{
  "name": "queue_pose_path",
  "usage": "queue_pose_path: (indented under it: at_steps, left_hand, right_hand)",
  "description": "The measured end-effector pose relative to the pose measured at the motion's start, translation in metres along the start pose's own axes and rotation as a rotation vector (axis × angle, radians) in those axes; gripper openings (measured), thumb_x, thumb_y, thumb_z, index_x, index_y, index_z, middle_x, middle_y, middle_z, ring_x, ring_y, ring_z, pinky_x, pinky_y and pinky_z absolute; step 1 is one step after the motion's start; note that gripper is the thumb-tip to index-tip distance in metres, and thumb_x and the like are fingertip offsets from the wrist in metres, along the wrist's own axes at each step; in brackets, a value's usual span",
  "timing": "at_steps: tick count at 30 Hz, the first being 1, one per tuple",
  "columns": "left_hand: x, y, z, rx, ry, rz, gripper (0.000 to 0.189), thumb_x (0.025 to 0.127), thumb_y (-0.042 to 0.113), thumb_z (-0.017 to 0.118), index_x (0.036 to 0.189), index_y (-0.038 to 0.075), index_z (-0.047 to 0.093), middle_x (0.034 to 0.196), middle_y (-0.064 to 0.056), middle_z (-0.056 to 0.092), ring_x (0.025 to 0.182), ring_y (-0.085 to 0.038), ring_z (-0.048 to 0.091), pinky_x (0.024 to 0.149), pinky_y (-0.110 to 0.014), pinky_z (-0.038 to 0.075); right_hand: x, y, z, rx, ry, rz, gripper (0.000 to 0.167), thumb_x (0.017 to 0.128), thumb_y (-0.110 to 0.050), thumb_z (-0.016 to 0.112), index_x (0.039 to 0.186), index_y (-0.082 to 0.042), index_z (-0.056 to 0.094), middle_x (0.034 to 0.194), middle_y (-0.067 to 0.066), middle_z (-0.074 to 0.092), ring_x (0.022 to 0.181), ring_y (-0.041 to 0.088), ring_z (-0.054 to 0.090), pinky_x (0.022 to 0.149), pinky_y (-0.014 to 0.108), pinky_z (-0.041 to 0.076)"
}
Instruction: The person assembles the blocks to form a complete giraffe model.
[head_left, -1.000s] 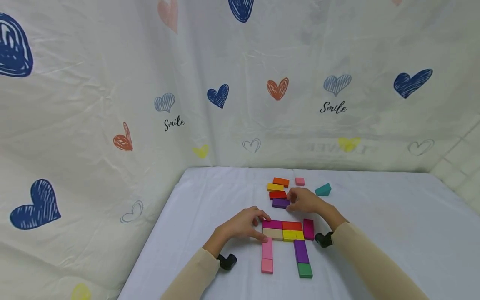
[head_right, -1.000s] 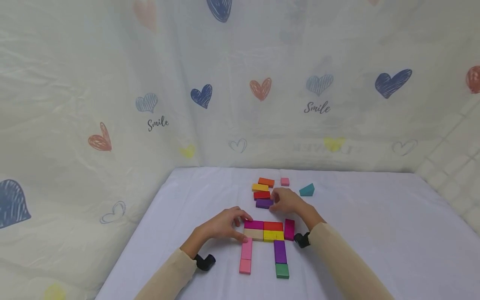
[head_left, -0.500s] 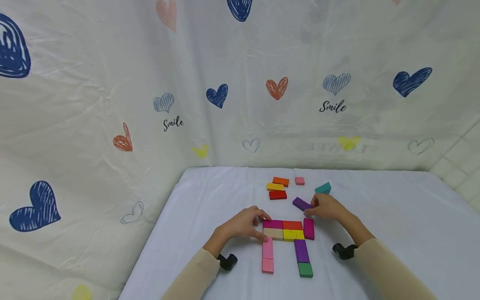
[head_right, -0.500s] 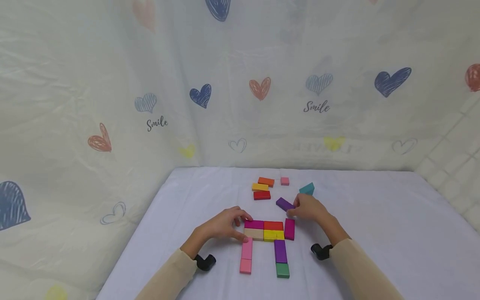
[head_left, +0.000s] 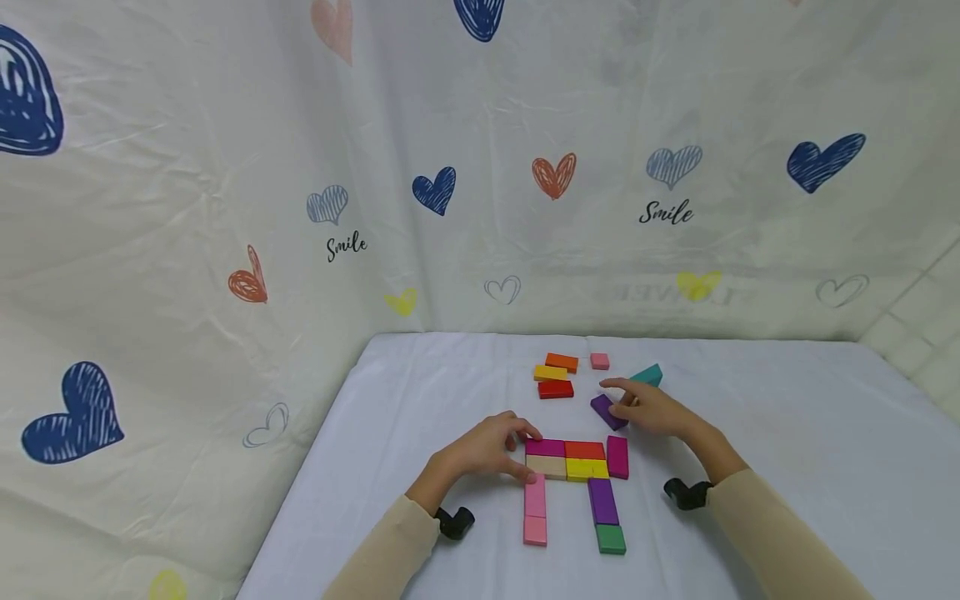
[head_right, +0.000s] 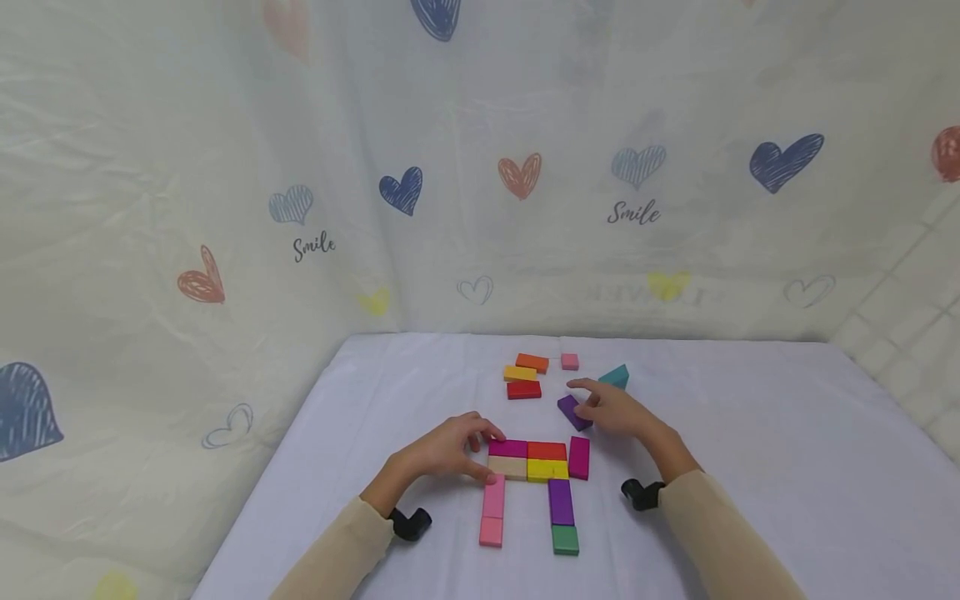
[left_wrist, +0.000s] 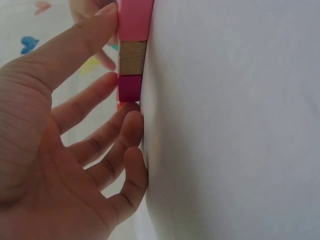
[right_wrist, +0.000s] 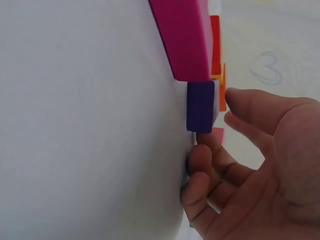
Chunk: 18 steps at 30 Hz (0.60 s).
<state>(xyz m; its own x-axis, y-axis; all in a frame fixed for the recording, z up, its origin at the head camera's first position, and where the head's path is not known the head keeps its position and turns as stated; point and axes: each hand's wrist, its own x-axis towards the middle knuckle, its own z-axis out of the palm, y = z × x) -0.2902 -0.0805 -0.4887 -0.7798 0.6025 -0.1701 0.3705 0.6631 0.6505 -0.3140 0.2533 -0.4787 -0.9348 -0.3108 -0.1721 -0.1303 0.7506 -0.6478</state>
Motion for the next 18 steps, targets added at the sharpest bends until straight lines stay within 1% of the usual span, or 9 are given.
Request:
queue_pose_path:
  at_steps: [3, 5, 7, 10, 14, 18]
  left_hand:
    - [-0.001, 0.000, 0.000, 0.004, 0.000, -0.001, 0.053, 0.078, 0.039, 0.089, 0.125, 0.035, 0.065, 0.114, 0.012, 0.059, 0.101, -0.006, 0.055, 0.078, -0.020, 0.053]
    - [-0.001, 0.000, 0.000, 0.006, 0.000, 0.000, 0.053, 0.078, 0.039, 0.089, 0.125, 0.035, 0.065, 0.114, 0.012, 0.059, 0.101, -0.006, 0.055, 0.078, -0.020, 0.053]
    - [-0.001, 0.001, 0.000, 0.005, -0.001, 0.002, 0.053, 0.078, 0.038, 0.089, 0.126, 0.035, 0.065, 0.114, 0.012, 0.059, 0.101, -0.006, 0.055, 0.078, -0.020, 0.053]
    - [-0.001, 0.002, 0.000, 0.000, -0.002, 0.005, 0.053, 0.078, 0.038, 0.089, 0.126, 0.034, 0.065, 0.114, 0.011, 0.060, 0.101, -0.006, 0.054, 0.077, -0.020, 0.053]
    - [-0.001, 0.001, 0.001, 0.002, 0.000, 0.005, 0.053, 0.078, 0.038, 0.089, 0.126, 0.035, 0.065, 0.115, 0.011, 0.060, 0.101, -0.006, 0.054, 0.077, -0.020, 0.053]
    - [0.000, -0.001, 0.001, 0.004, 0.003, 0.002, 0.053, 0.078, 0.039, 0.089, 0.125, 0.036, 0.065, 0.115, 0.012, 0.059, 0.102, -0.006, 0.054, 0.076, -0.021, 0.053]
  right_hand:
    - [0.004, 0.001, 0.002, -0.014, -0.018, 0.003, 0.052, 0.100, -0.022, 0.066, 0.148, -0.010, 0.051, 0.102, 0.010, 0.063, 0.089, 0.020, 0.057, 0.074, 0.032, 0.054]
    - [0.005, 0.002, 0.002, -0.024, -0.015, 0.026, 0.047, 0.099, -0.023, 0.067, 0.142, -0.010, 0.054, 0.102, 0.010, 0.063, 0.089, 0.020, 0.057, 0.075, 0.034, 0.056]
    - [0.006, 0.004, 0.002, -0.041, 0.003, 0.055, 0.043, 0.098, -0.025, 0.068, 0.136, -0.007, 0.056, 0.102, 0.010, 0.064, 0.089, 0.021, 0.058, 0.076, 0.035, 0.057]
    - [0.002, 0.007, 0.001, -0.052, 0.047, 0.104, 0.042, 0.097, -0.030, 0.070, 0.127, -0.003, 0.058, 0.102, 0.012, 0.064, 0.090, 0.022, 0.058, 0.076, 0.036, 0.057]
    - [-0.007, 0.009, 0.001, -0.046, 0.106, 0.154, 0.045, 0.095, -0.035, 0.072, 0.122, -0.001, 0.059, 0.101, 0.013, 0.063, 0.089, 0.023, 0.057, 0.073, 0.033, 0.054]
    - [-0.014, 0.008, 0.003, -0.030, 0.136, 0.184, 0.046, 0.094, -0.037, 0.073, 0.119, -0.001, 0.061, 0.096, 0.012, 0.063, 0.087, 0.023, 0.055, 0.070, 0.031, 0.052]
